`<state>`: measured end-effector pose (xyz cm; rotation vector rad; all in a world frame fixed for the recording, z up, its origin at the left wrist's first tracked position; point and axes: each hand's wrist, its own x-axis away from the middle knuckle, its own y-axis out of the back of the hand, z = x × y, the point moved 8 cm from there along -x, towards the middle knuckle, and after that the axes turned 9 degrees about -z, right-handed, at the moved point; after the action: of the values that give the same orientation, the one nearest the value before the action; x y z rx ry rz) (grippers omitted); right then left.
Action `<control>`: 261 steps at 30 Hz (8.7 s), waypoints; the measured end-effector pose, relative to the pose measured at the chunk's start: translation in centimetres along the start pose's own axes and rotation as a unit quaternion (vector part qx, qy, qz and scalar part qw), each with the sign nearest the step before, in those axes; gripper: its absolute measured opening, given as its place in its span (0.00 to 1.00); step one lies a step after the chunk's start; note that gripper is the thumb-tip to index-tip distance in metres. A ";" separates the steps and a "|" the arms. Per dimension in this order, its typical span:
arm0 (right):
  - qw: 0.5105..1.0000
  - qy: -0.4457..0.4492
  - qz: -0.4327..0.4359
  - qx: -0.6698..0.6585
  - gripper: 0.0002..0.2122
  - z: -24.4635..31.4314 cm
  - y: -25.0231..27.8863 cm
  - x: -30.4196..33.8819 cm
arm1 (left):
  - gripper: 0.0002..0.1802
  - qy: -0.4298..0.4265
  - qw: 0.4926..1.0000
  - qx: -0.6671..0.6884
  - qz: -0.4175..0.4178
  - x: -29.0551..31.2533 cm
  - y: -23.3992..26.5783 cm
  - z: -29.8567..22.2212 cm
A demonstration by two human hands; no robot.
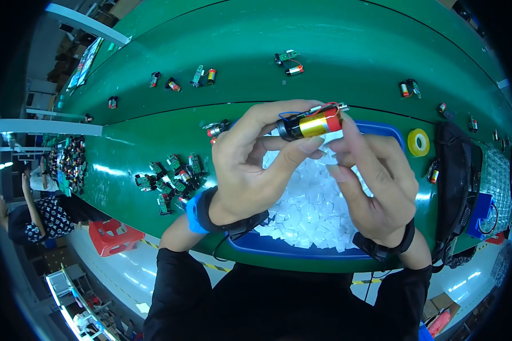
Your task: The person picks up a battery and circuit board assembly, applies a small white adhesive strip to it, and wraps the tape around the unit before placing it on the green workbench.
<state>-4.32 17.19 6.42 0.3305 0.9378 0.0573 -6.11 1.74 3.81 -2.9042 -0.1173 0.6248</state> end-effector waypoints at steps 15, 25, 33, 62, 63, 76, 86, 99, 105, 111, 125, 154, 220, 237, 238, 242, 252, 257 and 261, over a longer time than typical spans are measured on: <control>0.938 -0.301 0.104 -0.139 0.21 -3.1 -2.2 1.0 | 0.23 0.213 0.939 -0.268 0.030 -7.4 7.3 7.3; 0.965 -0.212 0.146 -0.055 0.11 -2.5 -1.3 -0.1 | 0.28 -0.011 0.595 -0.802 0.058 -13.9 25.7 13.6; 0.962 -0.206 0.170 -0.046 0.11 -1.9 -2.3 0.0 | 0.16 -0.057 0.768 -0.637 0.030 -9.0 18.9 5.9; 0.956 0.205 0.085 0.191 0.15 1.9 -0.1 -1.1 | 0.14 -0.071 0.930 -0.318 0.171 -1.6 -1.2 -2.9; 0.954 0.219 0.084 0.189 0.15 2.1 -0.1 -0.9 | 0.15 -0.082 0.922 -0.332 0.182 -1.5 -1.2 -2.7; 0.958 0.203 0.086 0.186 0.15 2.1 0.7 -1.5 | 0.14 -0.202 0.884 -0.382 0.178 -1.1 -1.6 -3.6; 0.975 0.146 0.097 0.136 0.15 1.7 2.6 -2.3 | 0.11 0.203 0.979 0.007 0.032 -2.2 1.6 0.1; 0.992 -0.078 0.086 0.054 0.12 -3.2 2.3 -0.6 | 0.15 0.223 0.958 -0.082 0.159 -0.6 -1.9 1.9; 0.972 -0.082 0.206 0.070 0.10 -4.1 1.6 -0.2 | 0.13 0.240 0.949 -0.122 0.166 -0.4 -2.1 3.3; 0.945 -0.167 0.239 0.150 0.13 -6.5 2.8 0.6 | 0.10 0.204 0.953 -0.176 0.140 -0.8 -2.6 3.6; 0.959 -0.248 0.133 -0.017 0.15 -7.3 2.9 1.5 | 0.05 0.218 0.942 -0.181 0.181 1.2 -4.5 5.4; 0.966 0.149 0.107 0.183 0.10 -1.5 5.5 0.2 | 0.17 0.206 0.955 -0.142 0.157 1.4 -7.0 5.7; 0.812 -0.465 -0.068 -0.347 0.17 -8.3 5.4 4.3 | 0.25 -0.259 0.885 -0.362 0.140 1.2 -9.5 -0.4; 0.999 0.036 0.002 0.037 0.25 -2.9 6.1 2.0 | 0.21 0.091 0.992 0.068 0.063 0.3 -7.0 3.2; 1.000 0.025 -0.005 0.016 0.25 -2.9 5.8 2.3 | 0.21 0.090 0.992 0.066 0.063 0.3 -7.0 3.2; 1.000 -0.015 -0.002 -0.020 0.26 -2.8 5.6 2.2 | 0.20 0.057 0.994 0.079 0.057 0.3 -6.9 2.7; 0.950 -0.268 0.094 -0.126 0.25 -7.0 4.9 3.3 | 0.17 0.229 0.968 -0.104 0.017 -3.3 -3.5 9.5; 0.971 -0.201 0.124 -0.038 0.19 -5.8 5.3 2.3 | 0.24 0.143 0.803 -0.546 0.192 -10.0 4.4 18.0; 0.974 -0.173 0.145 -0.020 0.13 -6.2 6.1 2.4 | 0.28 -0.013 0.711 -0.697 0.097 -15.2 12.6 18.3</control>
<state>-7.30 25.00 3.03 0.4231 0.5379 0.2787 -26.96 -9.68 -8.82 -4.4242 -0.4763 0.8354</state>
